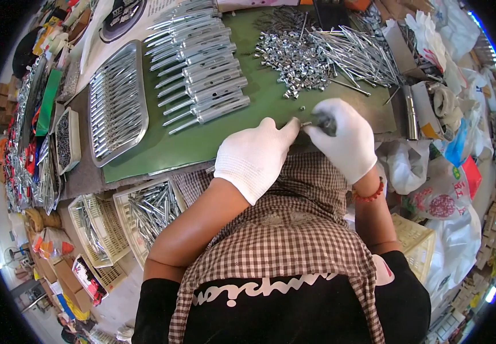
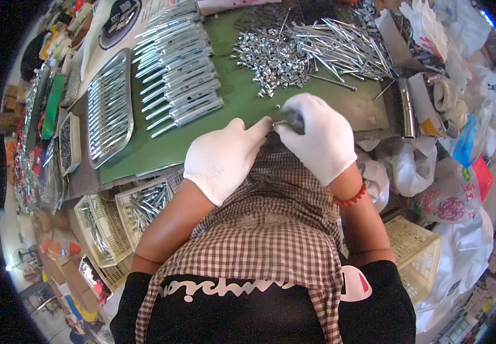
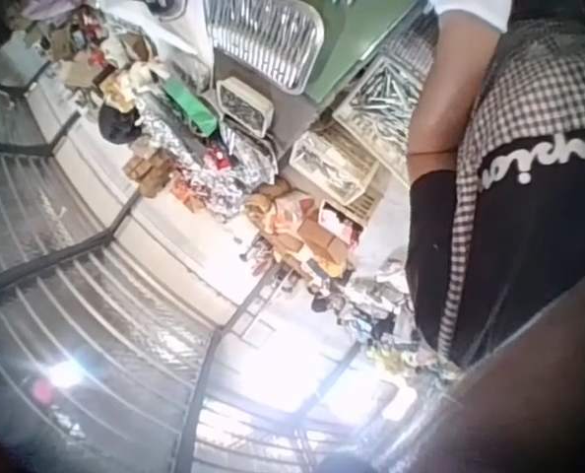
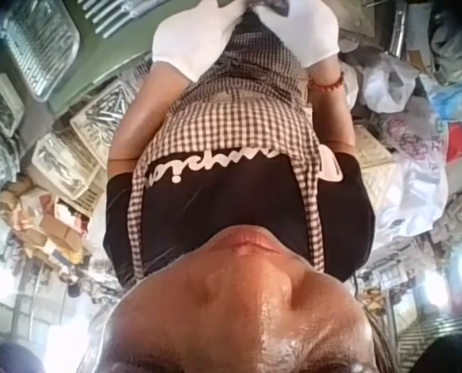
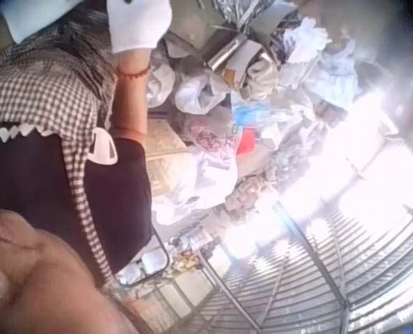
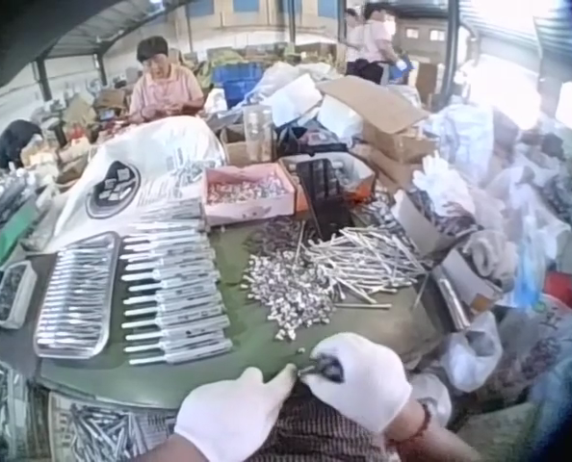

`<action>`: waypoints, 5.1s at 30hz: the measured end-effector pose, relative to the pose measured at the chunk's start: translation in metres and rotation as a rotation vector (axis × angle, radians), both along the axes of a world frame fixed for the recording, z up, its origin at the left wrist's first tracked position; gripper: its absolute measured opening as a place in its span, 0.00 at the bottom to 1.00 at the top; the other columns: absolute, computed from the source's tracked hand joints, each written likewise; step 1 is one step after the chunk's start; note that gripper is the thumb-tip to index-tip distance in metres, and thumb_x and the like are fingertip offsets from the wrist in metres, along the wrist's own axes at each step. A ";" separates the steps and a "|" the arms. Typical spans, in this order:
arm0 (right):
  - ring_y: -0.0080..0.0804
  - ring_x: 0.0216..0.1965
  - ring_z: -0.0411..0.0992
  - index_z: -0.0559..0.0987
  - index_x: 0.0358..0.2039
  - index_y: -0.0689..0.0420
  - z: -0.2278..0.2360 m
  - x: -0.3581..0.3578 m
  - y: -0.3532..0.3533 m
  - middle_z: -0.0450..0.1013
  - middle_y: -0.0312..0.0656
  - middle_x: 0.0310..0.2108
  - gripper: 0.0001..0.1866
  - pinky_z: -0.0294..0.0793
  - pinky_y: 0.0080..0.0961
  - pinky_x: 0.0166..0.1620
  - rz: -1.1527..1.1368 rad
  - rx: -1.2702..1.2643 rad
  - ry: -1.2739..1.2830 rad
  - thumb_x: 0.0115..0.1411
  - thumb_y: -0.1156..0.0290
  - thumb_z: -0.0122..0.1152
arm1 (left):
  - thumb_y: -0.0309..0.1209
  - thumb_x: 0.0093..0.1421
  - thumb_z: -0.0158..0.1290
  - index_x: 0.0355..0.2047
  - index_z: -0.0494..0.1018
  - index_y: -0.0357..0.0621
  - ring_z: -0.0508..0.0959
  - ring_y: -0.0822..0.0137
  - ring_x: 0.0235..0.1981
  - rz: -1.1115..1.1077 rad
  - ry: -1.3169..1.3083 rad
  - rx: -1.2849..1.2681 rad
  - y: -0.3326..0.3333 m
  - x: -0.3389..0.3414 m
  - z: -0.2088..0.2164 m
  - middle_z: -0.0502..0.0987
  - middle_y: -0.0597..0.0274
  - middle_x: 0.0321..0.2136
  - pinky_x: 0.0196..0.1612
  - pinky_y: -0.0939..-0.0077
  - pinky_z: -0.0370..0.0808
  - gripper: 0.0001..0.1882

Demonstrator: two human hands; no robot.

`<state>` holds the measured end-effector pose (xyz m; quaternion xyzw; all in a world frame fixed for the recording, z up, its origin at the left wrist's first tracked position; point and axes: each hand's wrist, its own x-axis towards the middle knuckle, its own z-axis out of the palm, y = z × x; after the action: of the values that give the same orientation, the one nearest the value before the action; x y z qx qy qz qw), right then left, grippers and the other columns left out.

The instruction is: The recorder is assembling small metal components by inserting pins and plastic fittings into metal rails.

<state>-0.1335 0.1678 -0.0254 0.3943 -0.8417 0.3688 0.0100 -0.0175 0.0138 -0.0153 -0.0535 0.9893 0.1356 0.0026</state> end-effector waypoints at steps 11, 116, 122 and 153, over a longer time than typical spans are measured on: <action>0.22 0.16 0.50 0.63 0.18 0.57 -0.010 -0.004 -0.042 0.52 0.33 0.15 0.28 0.46 0.23 0.20 0.263 -1.117 -1.145 0.71 0.51 0.40 | 0.34 0.64 0.47 0.51 0.72 0.55 0.79 0.50 0.25 -0.021 -0.023 -0.003 0.003 -0.004 0.007 0.74 0.54 0.28 0.27 0.56 0.77 0.16; 0.46 0.39 0.76 0.80 0.38 0.55 0.004 -0.050 -0.038 0.77 0.43 0.38 0.07 0.75 0.37 0.41 -0.055 0.263 0.247 0.60 0.67 0.60 | 0.35 0.62 0.51 0.45 0.73 0.59 0.77 0.53 0.25 0.050 0.067 -0.018 -0.007 0.008 0.004 0.72 0.58 0.28 0.28 0.61 0.74 0.11; 0.47 0.39 0.76 0.79 0.42 0.51 0.003 -0.044 -0.030 0.75 0.44 0.37 0.09 0.76 0.40 0.41 -0.030 0.210 0.137 0.61 0.65 0.59 | 0.35 0.62 0.51 0.45 0.74 0.60 0.77 0.53 0.25 0.059 0.042 -0.009 -0.009 0.007 0.005 0.72 0.57 0.28 0.27 0.61 0.74 0.11; 0.44 0.36 0.76 0.81 0.37 0.54 -0.005 -0.026 -0.007 0.76 0.43 0.35 0.09 0.76 0.34 0.40 0.073 0.059 -0.049 0.56 0.66 0.65 | 0.35 0.62 0.50 0.47 0.74 0.58 0.78 0.52 0.27 0.055 0.018 0.026 -0.011 0.005 0.004 0.75 0.56 0.31 0.29 0.61 0.75 0.13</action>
<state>-0.1598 0.1609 -0.0307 0.4157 -0.8371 0.3538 -0.0359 -0.0121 0.0033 -0.0113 -0.0793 0.9856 0.1491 -0.0092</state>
